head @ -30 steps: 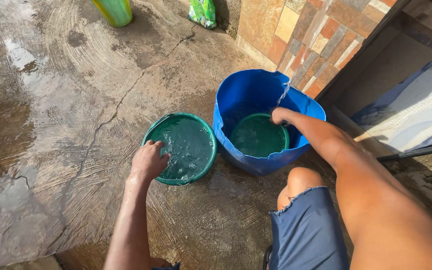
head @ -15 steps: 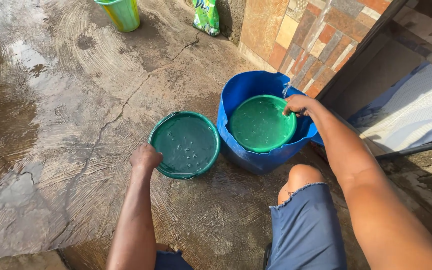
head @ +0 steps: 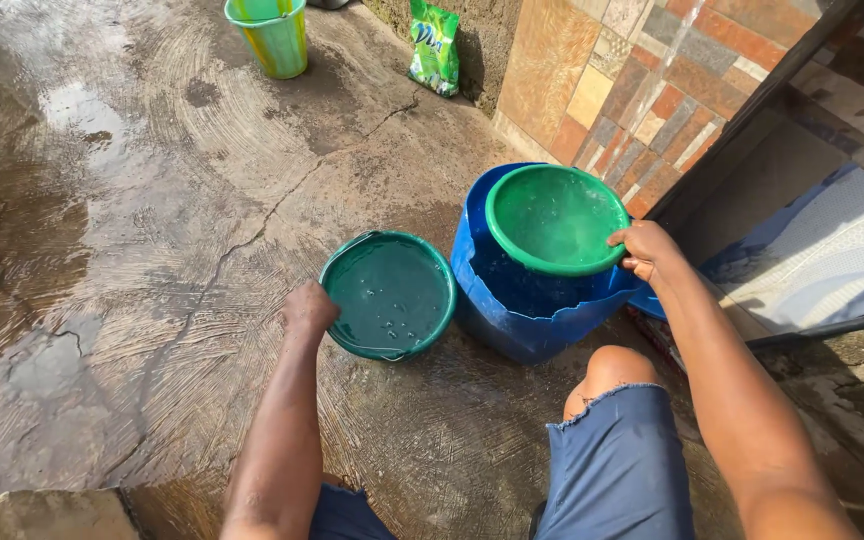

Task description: Rinsing a car with water using a bucket and bowl.

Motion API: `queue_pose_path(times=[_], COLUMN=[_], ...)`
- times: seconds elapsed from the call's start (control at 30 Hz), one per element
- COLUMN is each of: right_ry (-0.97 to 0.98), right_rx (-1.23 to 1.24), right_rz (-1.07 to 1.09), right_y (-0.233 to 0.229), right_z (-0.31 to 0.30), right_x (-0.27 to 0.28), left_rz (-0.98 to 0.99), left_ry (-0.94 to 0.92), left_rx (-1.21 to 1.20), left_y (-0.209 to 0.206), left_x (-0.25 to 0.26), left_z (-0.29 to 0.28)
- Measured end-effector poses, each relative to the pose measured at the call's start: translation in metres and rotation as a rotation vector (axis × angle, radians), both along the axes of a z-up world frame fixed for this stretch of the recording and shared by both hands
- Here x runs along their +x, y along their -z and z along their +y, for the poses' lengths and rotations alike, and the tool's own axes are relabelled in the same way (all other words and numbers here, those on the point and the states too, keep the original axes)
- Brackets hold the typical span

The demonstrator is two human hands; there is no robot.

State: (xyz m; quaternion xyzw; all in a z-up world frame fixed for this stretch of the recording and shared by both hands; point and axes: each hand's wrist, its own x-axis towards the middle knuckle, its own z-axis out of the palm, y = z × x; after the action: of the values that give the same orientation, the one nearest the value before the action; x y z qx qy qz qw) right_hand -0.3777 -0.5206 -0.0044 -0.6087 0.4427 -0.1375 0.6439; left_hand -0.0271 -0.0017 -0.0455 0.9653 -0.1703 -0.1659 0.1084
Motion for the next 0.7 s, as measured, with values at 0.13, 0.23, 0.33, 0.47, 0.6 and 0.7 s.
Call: queue_pose_path(times=[0.13, 0.23, 0.33, 0.47, 0.6, 0.7], right_ry=[0.067, 0.125, 0.136, 0.088, 0.005, -0.027], right_rx=[-0.013, -0.059, 0.044, 0.087, 0.198, 0.213], right_rz=[-0.084, -0.053, -0.152, -0.203, -0.276, -0.294], right_y=[-0.034, -0.054, -0.066, -0.085, -0.090, -0.099], right_z=[0.035, 0.056, 0.083, 0.123, 0.163, 0.200], right_x=[-0.001, 0.012, 0.022, 0.045, 0.071, 0.089], left_rz=[-0.035, -0.012, -0.036, 0.530, 0.763, 0.864], left_ry=[-0.011, -0.015, -0.052, -0.265, -0.209, -0.188], left_rx=[-0.039, 0.035, -0.071, -0.730, -1.247, -1.258], left_y=[-0.009, -0.016, -0.026, -0.048, -0.071, -0.070], left_x=[-0.004, 0.001, 0.000, -0.006, -0.033, -0.039], left_z=[-0.007, -0.017, -0.021, -0.036, -0.048, -0.060])
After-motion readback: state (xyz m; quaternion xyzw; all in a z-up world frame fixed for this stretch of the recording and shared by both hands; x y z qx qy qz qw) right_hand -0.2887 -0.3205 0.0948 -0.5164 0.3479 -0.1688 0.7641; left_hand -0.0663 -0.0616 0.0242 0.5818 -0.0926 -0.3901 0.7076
